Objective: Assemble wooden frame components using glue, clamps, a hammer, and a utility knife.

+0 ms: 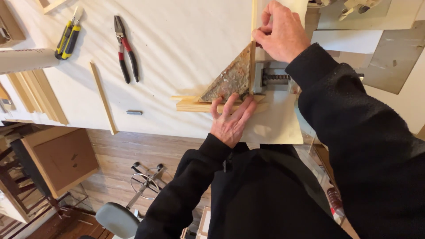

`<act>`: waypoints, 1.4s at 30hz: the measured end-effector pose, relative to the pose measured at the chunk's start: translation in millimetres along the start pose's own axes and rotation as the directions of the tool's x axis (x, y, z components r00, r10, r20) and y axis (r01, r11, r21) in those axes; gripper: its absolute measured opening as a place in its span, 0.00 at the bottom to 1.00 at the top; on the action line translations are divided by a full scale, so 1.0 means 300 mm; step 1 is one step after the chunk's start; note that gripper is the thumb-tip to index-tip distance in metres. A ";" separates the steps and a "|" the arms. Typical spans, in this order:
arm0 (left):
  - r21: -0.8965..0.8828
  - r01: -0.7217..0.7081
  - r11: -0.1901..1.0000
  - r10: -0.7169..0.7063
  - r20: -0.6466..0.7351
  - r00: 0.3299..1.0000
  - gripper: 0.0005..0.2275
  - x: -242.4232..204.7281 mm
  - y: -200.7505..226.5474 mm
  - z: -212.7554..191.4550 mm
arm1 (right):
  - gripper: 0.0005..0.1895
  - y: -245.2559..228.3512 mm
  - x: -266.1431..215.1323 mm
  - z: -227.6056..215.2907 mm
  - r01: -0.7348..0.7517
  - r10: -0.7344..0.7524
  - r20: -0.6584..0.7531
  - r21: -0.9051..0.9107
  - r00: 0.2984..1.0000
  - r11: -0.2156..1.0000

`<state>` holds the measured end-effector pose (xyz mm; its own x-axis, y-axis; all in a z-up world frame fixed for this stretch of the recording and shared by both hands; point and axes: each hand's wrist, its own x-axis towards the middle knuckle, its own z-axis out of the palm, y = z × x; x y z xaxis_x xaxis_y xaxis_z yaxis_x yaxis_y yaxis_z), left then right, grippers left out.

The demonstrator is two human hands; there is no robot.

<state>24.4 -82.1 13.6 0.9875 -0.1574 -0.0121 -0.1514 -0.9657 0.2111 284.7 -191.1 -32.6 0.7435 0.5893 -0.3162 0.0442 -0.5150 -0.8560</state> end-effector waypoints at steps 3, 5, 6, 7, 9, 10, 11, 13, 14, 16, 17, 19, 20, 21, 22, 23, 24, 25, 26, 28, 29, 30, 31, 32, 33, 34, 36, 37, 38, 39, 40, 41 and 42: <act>0.007 0.007 1.000 -0.007 -0.018 1.000 0.26 0.009 -0.002 0.015 | 0.13 0.035 0.021 -0.003 0.028 -0.028 0.007 0.032 1.000 0.999; -0.005 0.014 1.000 -0.014 -0.021 1.000 0.25 0.012 0.004 0.014 | 0.14 0.044 0.018 -0.019 0.004 -0.007 0.033 0.079 0.999 0.997; -0.053 0.032 0.998 -0.034 -0.020 0.999 0.24 0.007 0.004 0.003 | 0.14 0.031 0.014 -0.024 -0.020 0.013 0.058 0.131 0.998 0.991; -0.101 0.052 0.993 -0.054 -0.018 0.998 0.24 0.002 0.004 -0.008 | 0.14 0.016 0.011 -0.029 -0.046 0.031 0.084 0.183 0.996 0.982; -0.102 0.039 0.994 -0.045 -0.062 0.997 0.24 0.015 -0.001 0.026 | 0.15 0.029 0.023 -0.028 0.005 -0.010 0.047 0.112 0.999 0.994; -0.096 0.057 0.994 -0.066 -0.096 0.993 0.25 0.005 0.005 0.034 | 0.15 0.030 0.023 -0.013 0.059 -0.061 0.044 0.048 0.997 0.997; -0.100 0.054 0.994 -0.063 -0.091 0.994 0.25 0.011 0.009 0.028 | 0.15 0.032 0.012 -0.025 0.051 -0.053 0.043 0.050 0.998 0.997; -0.075 0.084 0.994 -0.087 -0.045 0.995 0.25 0.011 0.002 0.005 | 0.15 0.014 0.010 -0.026 0.037 -0.041 0.034 0.118 0.999 0.992; -0.071 0.085 0.994 -0.089 -0.047 0.995 0.25 0.018 -0.001 0.001 | 0.15 0.017 0.012 -0.024 0.041 -0.045 0.035 0.119 0.998 0.992; -0.092 0.063 0.994 -0.064 -0.017 0.998 0.24 0.025 -0.002 -0.006 | 0.14 0.027 0.012 -0.015 0.055 -0.060 0.038 0.114 0.997 0.992; -0.092 0.067 0.994 -0.068 -0.013 0.998 0.24 0.027 0.002 -0.005 | 0.14 0.030 0.013 -0.009 0.053 -0.059 0.043 0.116 0.997 0.992; -0.029 0.060 0.998 -0.060 0.003 0.998 0.23 0.021 0.015 -0.007 | 0.14 0.035 0.001 0.004 0.112 -0.111 -0.008 0.079 0.994 0.991; -0.028 0.063 0.998 -0.063 0.003 0.998 0.23 0.021 0.017 -0.005 | 0.14 0.035 -0.002 0.009 0.113 -0.113 -0.005 0.079 0.994 0.990; -0.017 0.061 0.998 -0.061 -0.005 0.998 0.23 0.020 0.019 -0.008 | 0.12 0.030 -0.007 0.012 0.100 -0.100 -0.011 0.041 0.995 0.994; 0.001 0.064 0.998 -0.064 -0.020 0.998 0.23 0.020 0.018 -0.014 | 0.11 0.014 -0.003 0.016 0.099 -0.099 -0.015 0.003 0.995 0.995; 0.010 0.073 0.997 -0.072 -0.028 0.997 0.23 0.011 0.021 -0.020 | 0.11 -0.003 -0.025 0.011 0.113 -0.113 -0.010 0.003 0.994 0.994; 0.016 0.073 0.997 -0.073 0.009 0.997 0.26 0.015 0.016 -0.019 | 0.12 -0.018 -0.036 -0.002 0.079 -0.079 -0.003 0.082 0.997 0.993; 0.021 0.073 0.997 -0.074 0.046 0.996 0.28 0.020 0.009 -0.014 | 0.13 -0.029 -0.045 -0.014 0.044 -0.046 0.009 0.161 0.999 0.986; 0.008 0.072 0.997 -0.073 0.041 0.997 0.28 0.020 0.014 -0.006 | 0.13 -0.046 -0.102 -0.061 0.038 -0.040 0.008 0.149 0.999 0.988; -0.023 0.096 0.995 -0.097 -0.018 0.995 0.26 0.004 0.027 0.019 | 0.13 -0.080 -0.212 -0.138 0.218 -0.219 0.013 -0.136 0.976 0.966; -0.036 0.111 0.993 -0.112 -0.020 0.994 0.26 0.003 0.036 0.023 | 0.13 -0.068 -0.304 -0.192 0.217 -0.215 0.030 -0.146 0.976 0.965; -0.021 0.108 0.994 -0.108 -0.016 0.994 0.26 0.002 0.021 0.020 | 0.16 -0.065 -0.366 -0.232 0.349 -0.367 0.000 -0.306 0.930 0.885; -0.006 0.104 0.995 -0.104 -0.011 0.994 0.27 -0.001 0.004 0.015 | 0.20 -0.062 -0.424 -0.275 0.456 -0.516 -0.006 -0.457 0.857 0.763; 0.005 0.130 0.991 -0.130 -0.016 0.991 0.27 0.000 0.002 0.015 | 0.20 -0.026 -0.459 -0.291 0.480 -0.532 0.012 -0.447 0.847 0.755; -0.002 0.116 0.993 -0.116 -0.029 0.993 0.26 0.002 0.002 0.017 | 0.22 0.015 -0.493 -0.311 0.433 -0.502 0.024 -0.543 0.865 0.720; -0.017 0.096 0.995 -0.097 -0.029 0.995 0.25 -0.008 0.013 0.013 | 0.25 0.056 -0.547 -0.330 0.372 -0.459 0.028 -0.631 0.888 0.681; -0.013 0.102 0.995 -0.102 -0.030 0.994 0.25 -0.009 0.010 0.009 | 0.22 0.286 -0.596 -0.331 0.374 -0.450 0.050 -0.640 0.892 0.671; -0.011 0.087 0.996 -0.087 -0.040 0.995 0.24 0.001 0.011 0.012 | 0.19 0.404 -0.624 -0.343 0.362 -0.439 0.053 -0.658 0.897 0.660; -0.015 0.087 0.996 -0.088 -0.040 0.995 0.24 -0.001 0.014 0.013 | 0.19 0.429 -0.622 -0.347 0.360 -0.436 0.055 -0.660 0.898 0.659; -0.015 0.088 0.996 -0.089 -0.048 0.995 0.24 -0.001 0.018 0.014 | 0.17 0.453 -0.620 -0.355 0.370 -0.428 0.060 -0.618 0.902 0.694; -0.013 0.087 0.996 -0.087 -0.058 0.995 0.24 0.002 0.018 0.016 | 0.14 0.479 -0.614 -0.362 0.377 -0.421 0.062 -0.576 0.905 0.726; -0.016 0.084 0.996 -0.085 -0.060 0.995 0.24 0.005 0.021 0.015 | 0.14 0.519 -0.613 -0.361 0.375 -0.420 0.061 -0.579 0.906 0.724; 0.006 0.087 0.996 -0.087 -0.050 0.995 0.24 0.007 0.019 0.011 | 0.09 0.558 -0.602 -0.356 0.202 -0.222 0.010 -0.460 0.975 0.865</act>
<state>25.4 -88.5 11.7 0.9979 -0.0622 0.0186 -0.0647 -0.9770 0.2031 229.0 -450.1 -75.2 0.7082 0.6953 -0.1225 0.4954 -0.6130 -0.6155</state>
